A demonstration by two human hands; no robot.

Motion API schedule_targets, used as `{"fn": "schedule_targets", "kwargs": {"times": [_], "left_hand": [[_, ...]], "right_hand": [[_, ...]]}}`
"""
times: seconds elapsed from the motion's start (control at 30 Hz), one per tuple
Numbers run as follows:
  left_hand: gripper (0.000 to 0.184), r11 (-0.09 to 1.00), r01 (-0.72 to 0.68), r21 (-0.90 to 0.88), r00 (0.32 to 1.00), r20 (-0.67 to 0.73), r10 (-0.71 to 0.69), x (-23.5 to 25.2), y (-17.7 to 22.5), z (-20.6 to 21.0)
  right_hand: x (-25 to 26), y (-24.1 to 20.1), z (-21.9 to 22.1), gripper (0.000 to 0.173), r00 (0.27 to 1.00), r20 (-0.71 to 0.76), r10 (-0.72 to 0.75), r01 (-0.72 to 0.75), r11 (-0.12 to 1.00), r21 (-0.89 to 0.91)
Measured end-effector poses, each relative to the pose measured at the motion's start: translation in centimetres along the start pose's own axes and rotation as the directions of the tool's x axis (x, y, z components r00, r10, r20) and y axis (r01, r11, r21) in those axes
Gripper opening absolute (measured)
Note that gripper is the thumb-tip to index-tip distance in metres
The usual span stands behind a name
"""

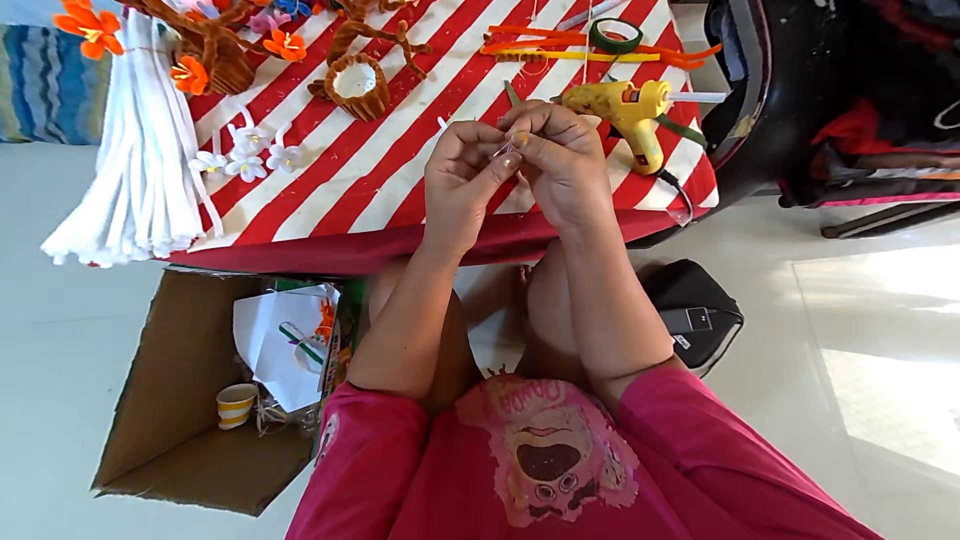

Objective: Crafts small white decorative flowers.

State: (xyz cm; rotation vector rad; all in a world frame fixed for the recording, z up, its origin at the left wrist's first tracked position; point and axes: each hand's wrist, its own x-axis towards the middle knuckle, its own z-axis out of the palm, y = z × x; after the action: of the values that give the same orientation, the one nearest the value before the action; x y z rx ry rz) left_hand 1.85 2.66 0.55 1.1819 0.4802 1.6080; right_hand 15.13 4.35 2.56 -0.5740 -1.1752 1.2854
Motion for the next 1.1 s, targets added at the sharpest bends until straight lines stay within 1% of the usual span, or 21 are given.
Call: {"fn": "schedule_targets", "kwargs": {"times": [0.07, 0.13, 0.27, 0.37, 0.53, 0.6, 0.63, 0.67, 0.7, 0.73, 0.77, 0.8, 0.83, 0.9, 0.93, 1.0, 1.1], "left_hand": [[0.025, 0.969, -0.166, 0.183, 0.985, -0.012, 0.171, 0.0, -0.4, 0.0], [0.022, 0.899, -0.287, 0.331, 0.954, 0.011, 0.301, -0.1, -0.5, -0.1], [0.012, 0.770, -0.438, 0.464, 0.885, 0.070, 0.461, 0.0, -1.0, -0.4], [0.007, 0.728, -0.462, 0.506, 0.866, 0.079, 0.495, 0.0, -1.0, -0.5], [0.007, 0.705, -0.418, 0.574, 0.876, 0.047, 0.481, 0.0, -0.8, -0.4], [0.010, 0.693, -0.393, 0.605, 0.888, 0.055, 0.456, 0.0, -0.7, -0.4], [0.011, 0.700, -0.374, 0.609, 0.900, 0.056, 0.433, 0.0, -0.7, -0.3], [0.012, 0.730, -0.341, 0.592, 0.918, 0.044, 0.394, 0.0, -0.7, -0.2], [0.012, 0.791, -0.289, 0.540, 0.943, 0.018, 0.332, -0.1, -0.6, 0.0], [0.010, 0.871, -0.210, 0.444, 0.970, -0.017, 0.243, -0.2, -0.4, 0.2], [0.011, 0.943, -0.114, 0.313, 0.990, -0.046, 0.135, -0.3, 0.0, 0.3], [0.012, 0.984, -0.024, 0.176, 0.998, -0.058, 0.034, -0.3, 0.4, 0.3], [0.015, 0.997, 0.049, 0.065, 0.997, -0.058, -0.045, -0.3, 0.7, 0.3], [0.019, 0.987, 0.151, -0.062, 0.987, -0.041, -0.154, -0.2, 1.3, 0.2], [0.020, 0.977, 0.191, -0.099, 0.980, -0.029, -0.195, -0.2, 1.5, 0.1], [0.021, 0.960, 0.243, -0.142, 0.969, -0.013, -0.247, -0.2, 1.5, 0.0], [0.022, 0.934, 0.311, -0.175, 0.950, 0.032, -0.310, -0.2, 1.6, -0.2]], "right_hand": [[-0.1, 0.3, 0.4, 0.015, 1.000, -0.005, 0.004, -0.004, 0.999, 0.047], [-0.2, 0.5, 0.6, 0.017, 1.000, 0.001, 0.005, -0.005, 0.994, 0.108], [-0.3, 0.5, 1.0, 0.019, 1.000, -0.003, 0.028, -0.027, 0.979, 0.201], [-0.4, 0.6, 1.2, 0.019, 1.000, -0.001, 0.023, -0.022, 0.976, 0.215], [-0.5, 0.7, 1.6, 0.018, 1.000, 0.002, -0.025, 0.024, 0.978, 0.208], [-0.6, 0.8, 1.8, 0.018, 0.999, -0.008, -0.036, 0.037, 0.978, 0.203], [-0.6, 0.9, 1.8, 0.019, 0.999, -0.010, -0.034, 0.035, 0.979, 0.202], [-0.6, 0.9, 1.8, 0.018, 0.999, -0.011, -0.031, 0.032, 0.980, 0.198], [-0.6, 0.9, 1.9, 0.018, 1.000, -0.013, -0.025, 0.027, 0.980, 0.196], [-0.6, 0.8, 1.8, 0.018, 1.000, -0.013, -0.016, 0.018, 0.982, 0.189], [-0.6, 0.7, 1.8, 0.018, 1.000, -0.014, -0.006, 0.009, 0.984, 0.177], [-0.6, 0.5, 1.8, 0.018, 1.000, -0.009, 0.003, -0.001, 0.986, 0.164], [-0.6, 0.3, 1.7, 0.017, 1.000, 0.001, 0.011, -0.011, 0.990, 0.142], [-0.5, 0.0, 1.2, 0.021, 0.998, 0.059, 0.016, -0.022, 0.996, 0.086], [-0.5, -0.2, 0.9, 0.022, 0.994, 0.103, 0.022, -0.027, 0.998, 0.053], [-0.3, -0.2, 0.3, 0.017, 0.984, 0.174, 0.027, -0.029, 1.000, 0.007], [-0.1, -0.2, -0.4, 0.010, 0.974, 0.227, 0.011, -0.017, 1.000, 0.025]]}}
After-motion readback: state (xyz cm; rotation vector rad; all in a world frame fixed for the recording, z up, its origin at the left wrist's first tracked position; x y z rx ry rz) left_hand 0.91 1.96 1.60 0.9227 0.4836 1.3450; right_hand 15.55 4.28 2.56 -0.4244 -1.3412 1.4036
